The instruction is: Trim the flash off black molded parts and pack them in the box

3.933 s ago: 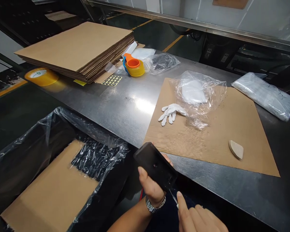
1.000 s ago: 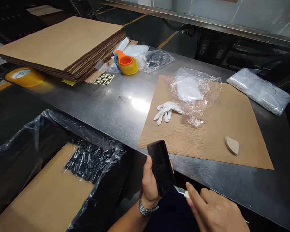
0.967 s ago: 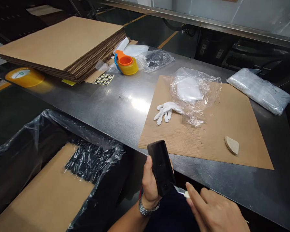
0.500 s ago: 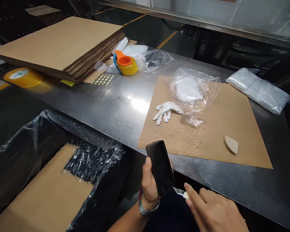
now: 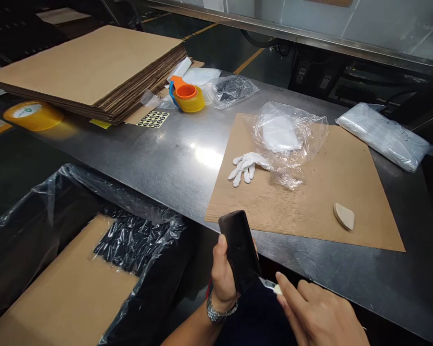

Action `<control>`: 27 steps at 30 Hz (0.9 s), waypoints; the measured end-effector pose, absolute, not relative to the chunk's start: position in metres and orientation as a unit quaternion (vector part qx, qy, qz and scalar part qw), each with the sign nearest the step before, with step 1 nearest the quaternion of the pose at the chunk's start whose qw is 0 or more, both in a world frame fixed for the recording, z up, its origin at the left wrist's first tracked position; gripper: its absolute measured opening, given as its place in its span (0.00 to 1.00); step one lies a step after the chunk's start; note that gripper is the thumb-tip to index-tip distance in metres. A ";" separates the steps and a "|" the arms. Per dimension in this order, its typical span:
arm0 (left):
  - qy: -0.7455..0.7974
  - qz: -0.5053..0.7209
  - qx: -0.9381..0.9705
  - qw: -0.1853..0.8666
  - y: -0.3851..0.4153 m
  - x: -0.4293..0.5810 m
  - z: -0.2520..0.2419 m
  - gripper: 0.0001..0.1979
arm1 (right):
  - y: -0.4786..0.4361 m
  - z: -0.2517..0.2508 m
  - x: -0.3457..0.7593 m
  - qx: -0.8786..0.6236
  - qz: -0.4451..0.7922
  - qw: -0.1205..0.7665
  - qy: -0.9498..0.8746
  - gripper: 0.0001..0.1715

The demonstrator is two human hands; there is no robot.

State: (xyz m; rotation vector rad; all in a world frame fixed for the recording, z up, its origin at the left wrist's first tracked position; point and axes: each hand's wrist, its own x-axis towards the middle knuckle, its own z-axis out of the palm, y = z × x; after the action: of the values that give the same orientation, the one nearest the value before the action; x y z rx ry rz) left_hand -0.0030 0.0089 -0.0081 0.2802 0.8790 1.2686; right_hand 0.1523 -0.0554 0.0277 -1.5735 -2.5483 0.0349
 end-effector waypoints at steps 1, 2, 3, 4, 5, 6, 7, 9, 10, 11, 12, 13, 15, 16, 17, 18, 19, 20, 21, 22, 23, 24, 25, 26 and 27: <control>0.403 0.570 0.125 0.705 0.009 -0.003 -0.008 0.26 | -0.056 0.027 0.152 -0.524 0.002 0.073 -0.849 0.19; 0.408 0.568 0.122 0.704 0.010 -0.002 -0.008 0.26 | -0.056 0.026 0.152 -0.524 -0.008 0.073 -0.848 0.18; 0.410 0.565 0.116 0.706 0.010 -0.002 -0.008 0.26 | -0.056 0.025 0.151 -0.524 -0.020 0.075 -0.848 0.18; 0.411 0.560 0.108 0.712 0.011 -0.002 -0.007 0.26 | -0.056 0.025 0.150 -0.523 -0.029 0.078 -0.848 0.18; 0.412 0.551 0.098 0.719 0.012 -0.002 -0.007 0.25 | -0.055 0.025 0.150 -0.523 -0.038 0.085 -0.847 0.18; 0.413 0.538 0.086 0.730 0.014 -0.003 -0.007 0.25 | -0.054 0.025 0.149 -0.521 -0.041 0.095 -0.847 0.19; 0.414 0.524 0.074 0.741 0.015 -0.003 -0.007 0.25 | -0.053 0.026 0.149 -0.519 -0.039 0.105 -0.847 0.19; 0.413 0.496 0.053 0.762 0.017 -0.004 -0.008 0.25 | -0.050 0.028 0.149 -0.513 -0.027 0.127 -0.848 0.20; 0.410 0.487 0.047 0.770 0.017 -0.004 -0.008 0.25 | -0.048 0.029 0.150 -0.511 -0.020 0.136 -0.848 0.20; 0.405 0.480 0.045 0.777 0.018 -0.005 -0.009 0.25 | -0.047 0.030 0.151 -0.512 -0.015 0.142 -0.847 0.20; 0.402 0.474 0.047 0.782 0.018 -0.005 -0.009 0.25 | -0.046 0.030 0.151 -0.516 -0.010 0.146 -0.844 0.20; 0.401 0.471 0.051 0.784 0.018 -0.005 -0.010 0.25 | -0.046 0.030 0.152 -0.523 -0.004 0.146 -0.840 0.19; 0.404 0.464 0.059 0.786 0.018 -0.006 -0.011 0.25 | -0.046 0.029 0.153 -0.535 0.018 0.137 -0.834 0.19; 0.407 0.462 0.063 0.786 0.018 -0.006 -0.011 0.26 | -0.046 0.029 0.153 -0.538 0.031 0.129 -0.833 0.20; 0.410 0.461 0.065 0.784 0.018 -0.006 -0.011 0.26 | -0.046 0.028 0.152 -0.539 0.044 0.120 -0.833 0.20; 0.412 0.460 0.069 0.783 0.018 -0.005 -0.011 0.26 | -0.047 0.028 0.152 -0.538 0.054 0.112 -0.834 0.20; 0.414 0.459 0.071 0.783 0.018 -0.005 -0.011 0.26 | -0.047 0.027 0.152 -0.537 0.063 0.103 -0.835 0.20; 0.417 0.457 0.074 0.782 0.018 -0.005 -0.011 0.26 | -0.047 0.027 0.151 -0.536 0.070 0.094 -0.836 0.20; 0.420 0.456 0.077 0.781 0.018 -0.005 -0.010 0.26 | -0.047 0.027 0.151 -0.534 0.076 0.086 -0.837 0.20; 0.423 0.455 0.082 0.779 0.019 -0.005 -0.010 0.26 | -0.047 0.027 0.150 -0.532 0.081 0.080 -0.839 0.19; 0.427 0.455 0.090 0.777 0.019 -0.005 -0.009 0.26 | -0.047 0.027 0.150 -0.530 0.085 0.075 -0.840 0.19; 0.431 0.455 0.098 0.773 0.019 -0.005 -0.009 0.27 | -0.047 0.027 0.150 -0.529 0.087 0.071 -0.841 0.19; 0.434 0.456 0.106 0.770 0.019 -0.005 -0.008 0.27 | -0.047 0.027 0.150 -0.529 0.088 0.069 -0.842 0.19; 0.437 0.458 0.109 0.766 0.019 -0.005 -0.008 0.27 | -0.046 0.026 0.149 -0.529 0.088 0.066 -0.841 0.19; 0.440 0.462 0.107 0.763 0.019 -0.006 -0.009 0.27 | -0.046 0.026 0.149 -0.530 0.086 0.063 -0.841 0.19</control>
State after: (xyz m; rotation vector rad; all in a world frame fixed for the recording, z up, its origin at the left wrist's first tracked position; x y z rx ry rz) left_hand -0.0055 0.0189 -0.0087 0.2336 0.9565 1.0041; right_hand 0.1494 -0.0464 0.0262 -1.6014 -2.5415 0.2603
